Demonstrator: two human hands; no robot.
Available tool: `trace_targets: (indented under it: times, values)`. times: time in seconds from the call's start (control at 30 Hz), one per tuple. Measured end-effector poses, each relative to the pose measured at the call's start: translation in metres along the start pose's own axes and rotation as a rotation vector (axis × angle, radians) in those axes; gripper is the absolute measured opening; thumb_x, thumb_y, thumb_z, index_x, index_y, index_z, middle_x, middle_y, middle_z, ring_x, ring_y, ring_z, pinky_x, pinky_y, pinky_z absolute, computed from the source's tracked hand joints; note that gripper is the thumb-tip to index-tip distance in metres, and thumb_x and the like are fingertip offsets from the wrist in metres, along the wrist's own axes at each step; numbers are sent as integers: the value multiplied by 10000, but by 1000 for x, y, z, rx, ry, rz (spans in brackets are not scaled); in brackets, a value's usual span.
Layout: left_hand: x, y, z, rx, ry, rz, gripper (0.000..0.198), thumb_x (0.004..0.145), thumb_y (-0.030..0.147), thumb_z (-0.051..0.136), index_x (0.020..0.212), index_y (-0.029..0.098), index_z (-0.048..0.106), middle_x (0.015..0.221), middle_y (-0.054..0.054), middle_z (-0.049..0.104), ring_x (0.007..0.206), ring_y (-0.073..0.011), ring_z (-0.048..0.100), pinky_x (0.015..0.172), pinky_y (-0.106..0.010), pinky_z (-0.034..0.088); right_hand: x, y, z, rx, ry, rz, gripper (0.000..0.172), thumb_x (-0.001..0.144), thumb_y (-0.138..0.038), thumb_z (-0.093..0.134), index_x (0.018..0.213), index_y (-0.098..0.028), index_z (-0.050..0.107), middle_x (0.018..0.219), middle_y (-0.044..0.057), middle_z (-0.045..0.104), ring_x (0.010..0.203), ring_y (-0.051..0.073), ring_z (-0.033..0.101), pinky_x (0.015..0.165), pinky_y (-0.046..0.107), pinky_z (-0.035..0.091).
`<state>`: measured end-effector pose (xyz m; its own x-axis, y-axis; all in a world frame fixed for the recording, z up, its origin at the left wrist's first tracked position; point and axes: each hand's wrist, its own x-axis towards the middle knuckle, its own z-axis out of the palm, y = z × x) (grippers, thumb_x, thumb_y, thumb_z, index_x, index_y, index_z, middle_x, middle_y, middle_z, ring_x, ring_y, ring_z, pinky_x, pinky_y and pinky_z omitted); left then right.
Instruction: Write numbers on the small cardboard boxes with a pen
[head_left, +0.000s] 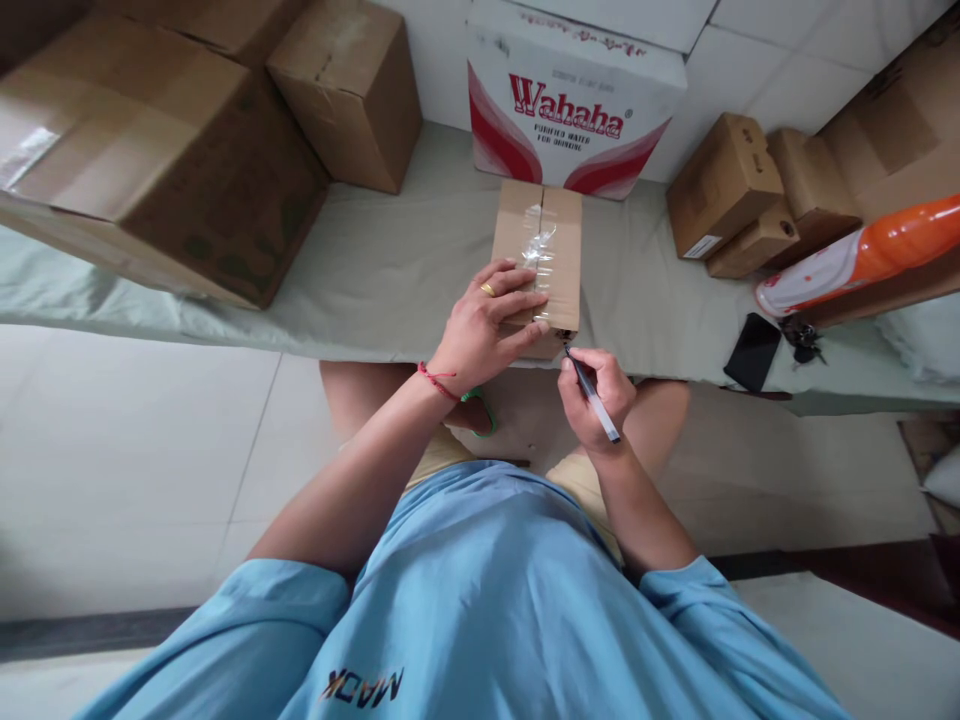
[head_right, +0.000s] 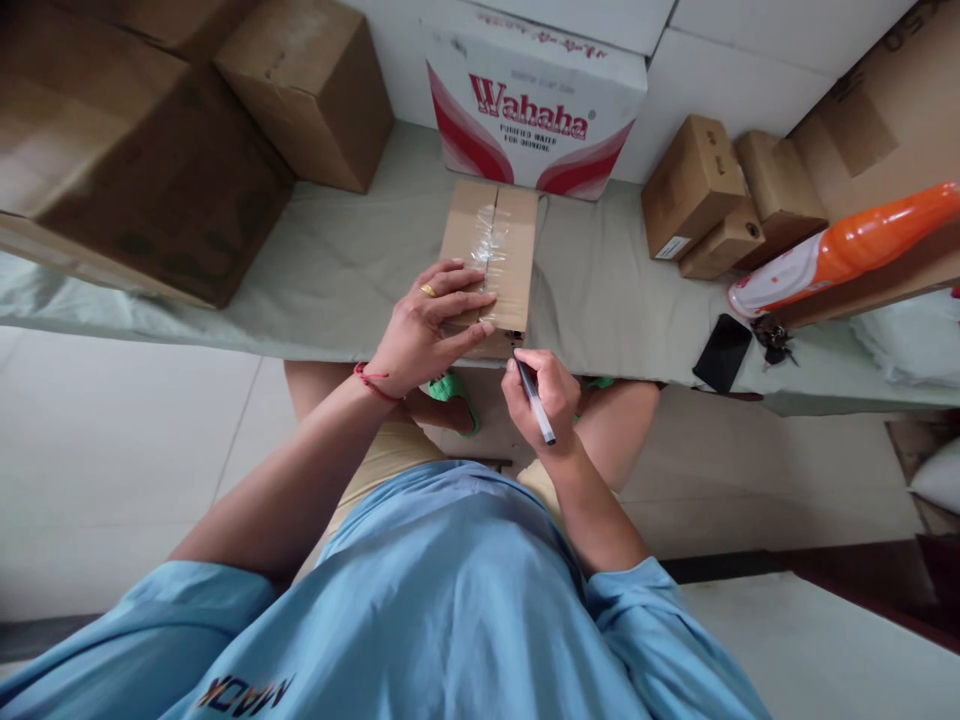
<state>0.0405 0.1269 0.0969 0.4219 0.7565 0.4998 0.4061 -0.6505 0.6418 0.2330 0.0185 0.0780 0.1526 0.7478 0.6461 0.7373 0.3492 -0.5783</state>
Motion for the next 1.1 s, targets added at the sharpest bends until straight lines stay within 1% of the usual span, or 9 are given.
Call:
trace_targets:
  times: [0.13, 0.33, 0.5, 0.57, 0.73, 0.87, 0.97, 1.1]
  values:
    - [0, 1, -1, -4, 2, 5, 327, 978, 417, 769, 1244, 236, 825, 1468, -107, 735, 1515, -334, 559, 1285, -568, 469, 3, 3, 4, 12, 24, -80, 118, 1047, -323, 632, 1133, -272, 695, 971, 56, 808, 833, 199, 796, 793, 333, 670]
    - [-1, 1, -1, 6, -7, -11, 325, 975, 426, 771, 1245, 254, 824, 1472, -99, 736, 1526, -335, 552, 1286, -589, 461, 5, 5, 6, 1, 10, -69, 127, 1059, -346, 616, 1139, -273, 683, 980, 58, 804, 841, 202, 795, 801, 348, 673]
    - [-1, -1, 0, 14, 12, 17, 331, 989, 425, 757, 1253, 237, 823, 1463, -104, 741, 1513, -329, 565, 1279, -557, 472, 7, 5, 8, 17, 23, -123, 108, 1059, -297, 627, 1157, -275, 668, 978, 50, 800, 851, 191, 791, 791, 330, 663]
    - [-2, -1, -1, 9, 10, 19, 338, 991, 424, 757, 1265, 236, 819, 1467, -108, 738, 1513, -328, 563, 1281, -557, 469, 7, 6, 8, 20, 19, -116, 104, 1060, -307, 627, 1151, -276, 668, 973, 50, 796, 850, 192, 789, 790, 333, 662]
    - [-2, 1, -2, 20, -16, -7, 343, 999, 449, 747, 1277, 258, 811, 1478, -98, 728, 1530, -333, 544, 1288, -579, 456, 6, 11, 9, 22, -40, -47, 130, 1068, -382, 599, 1107, -281, 671, 961, 57, 786, 857, 207, 782, 813, 360, 658]
    - [-2, 2, -2, 29, -18, -13, 341, 999, 448, 745, 1277, 259, 807, 1481, -89, 723, 1531, -342, 541, 1285, -595, 458, 5, 13, 7, 25, -54, -49, 122, 1062, -375, 598, 1089, -282, 672, 940, 50, 782, 830, 202, 777, 802, 352, 658]
    - [-2, 2, -2, 21, -16, -7, 337, 995, 448, 752, 1270, 262, 809, 1483, -88, 724, 1528, -340, 545, 1288, -590, 455, 5, 11, 7, 25, -58, -53, 120, 1058, -374, 602, 1097, -286, 673, 958, 56, 788, 846, 208, 783, 810, 361, 662]
    - [-3, 1, -2, 5, -1, 1, 331, 996, 434, 754, 1272, 260, 810, 1481, -96, 726, 1531, -337, 545, 1296, -580, 448, 6, 9, 9, 42, -43, -103, 111, 1053, -336, 613, 1135, -284, 666, 992, 61, 797, 882, 209, 795, 823, 363, 663]
